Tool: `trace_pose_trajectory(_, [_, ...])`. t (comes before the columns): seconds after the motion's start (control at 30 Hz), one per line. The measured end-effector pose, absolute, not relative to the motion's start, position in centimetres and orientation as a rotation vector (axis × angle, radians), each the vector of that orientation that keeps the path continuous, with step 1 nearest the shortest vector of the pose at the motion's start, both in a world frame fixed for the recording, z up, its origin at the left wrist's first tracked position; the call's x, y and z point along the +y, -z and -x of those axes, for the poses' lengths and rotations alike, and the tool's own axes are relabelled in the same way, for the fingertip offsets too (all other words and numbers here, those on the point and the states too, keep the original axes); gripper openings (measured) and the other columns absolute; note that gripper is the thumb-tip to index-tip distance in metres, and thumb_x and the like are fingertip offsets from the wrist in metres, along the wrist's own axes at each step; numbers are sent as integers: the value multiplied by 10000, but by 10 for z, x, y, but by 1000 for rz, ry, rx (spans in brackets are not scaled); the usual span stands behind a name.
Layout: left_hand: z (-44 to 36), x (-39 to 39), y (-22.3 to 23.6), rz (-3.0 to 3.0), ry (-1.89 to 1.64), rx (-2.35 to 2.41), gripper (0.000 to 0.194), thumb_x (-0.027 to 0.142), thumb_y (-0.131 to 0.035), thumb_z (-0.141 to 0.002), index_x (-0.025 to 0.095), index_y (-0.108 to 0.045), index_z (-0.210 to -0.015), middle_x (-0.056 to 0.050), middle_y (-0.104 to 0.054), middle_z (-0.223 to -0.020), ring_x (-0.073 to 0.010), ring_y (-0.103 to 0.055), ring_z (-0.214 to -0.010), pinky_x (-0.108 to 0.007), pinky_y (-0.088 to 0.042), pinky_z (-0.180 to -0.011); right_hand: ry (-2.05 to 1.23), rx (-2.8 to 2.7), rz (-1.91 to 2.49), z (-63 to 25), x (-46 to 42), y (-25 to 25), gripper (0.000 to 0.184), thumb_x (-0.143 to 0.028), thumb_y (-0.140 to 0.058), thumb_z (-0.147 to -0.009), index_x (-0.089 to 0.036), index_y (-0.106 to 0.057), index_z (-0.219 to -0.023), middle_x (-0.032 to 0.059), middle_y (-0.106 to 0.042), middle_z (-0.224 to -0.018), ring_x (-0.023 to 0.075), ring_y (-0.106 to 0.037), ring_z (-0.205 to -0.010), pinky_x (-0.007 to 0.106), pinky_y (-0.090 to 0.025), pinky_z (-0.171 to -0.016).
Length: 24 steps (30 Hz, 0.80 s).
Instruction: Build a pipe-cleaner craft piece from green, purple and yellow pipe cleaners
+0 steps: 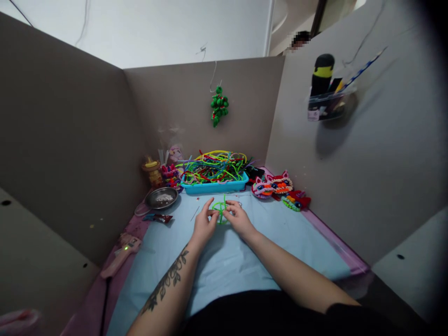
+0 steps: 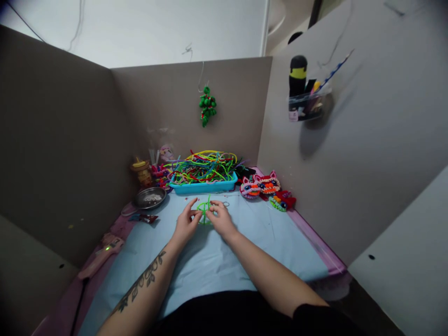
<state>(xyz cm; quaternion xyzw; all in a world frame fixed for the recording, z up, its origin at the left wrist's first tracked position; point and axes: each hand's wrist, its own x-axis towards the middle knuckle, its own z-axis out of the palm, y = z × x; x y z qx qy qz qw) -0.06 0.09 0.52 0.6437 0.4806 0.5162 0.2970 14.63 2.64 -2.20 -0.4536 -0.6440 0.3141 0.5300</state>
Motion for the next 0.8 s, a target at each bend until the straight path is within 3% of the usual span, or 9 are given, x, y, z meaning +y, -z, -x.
trace_pose_trajectory(0.13, [2, 2, -5, -1616, -1463, 1249, 489, 282, -559, -767, 158, -460, -1230, -48, -684, -793, -140, -612, -688, -211, -413, -564, -663, -1479, 1080, -144, 25, 21, 169, -322, -544, -769, -183, -568, -677, 89, -495, -1091, 217, -474, -1066, 367, -370, -927])
trace_pose_trajectory(0.3, [3, 2, -3, -1612, -1484, 1228, 336, 315, -560, -774, 152, -549, -1068, -27, -654, -690, -137, -607, -637, -225, -439, -585, -592, -1383, 1076, -146, 26, 20, 169, -343, -590, -748, -182, -593, -696, 86, -497, -1025, 223, -478, -1046, 367, -358, -942])
trace_pose_trajectory(0.43, [-1, 2, 0, -1586, -1400, 1192, 425, 326, -604, -739, 155, -556, -1125, -79, -695, -847, -173, -641, -749, -231, -457, -581, -630, -1371, 1029, -145, 25, 18, 195, -370, -583, -758, -180, -599, -721, 84, -507, -1006, 219, -502, -997, 354, -420, -851])
trace_pose_trajectory(0.57, [-5, 3, 0, -1427, -1366, 1111, 550, 342, -623, -716, 121, -516, -1208, -61, -696, -795, -141, -621, -633, -265, -499, -611, -650, -1409, 1005, -141, 22, 17, 185, -370, -587, -759, -188, -615, -734, 81, -507, -1016, 218, -501, -1000, 343, -443, -810])
trace_pose_trajectory(0.67, [-5, 3, -3, -1338, -1378, 1053, 561, 343, -644, -696, 114, -533, -1197, -43, -682, -771, -118, -595, -588, -261, -499, -600, -657, -1450, 985, -138, 20, 17, 157, -347, -592, -758, -199, -639, -742, 75, -508, -1012, 215, -497, -1011, 351, -433, -851])
trace_pose_trajectory(0.8, [-1, 6, -5, -1276, -1464, 1061, 423, 349, -680, -663, 126, -638, -1020, -64, -685, -815, -127, -592, -625, -247, -475, -581, -655, -1533, 943, -135, 16, 15, 121, -291, -575, -763, -204, -648, -721, 67, -503, -1014, 214, -478, -1064, 370, -365, -954])
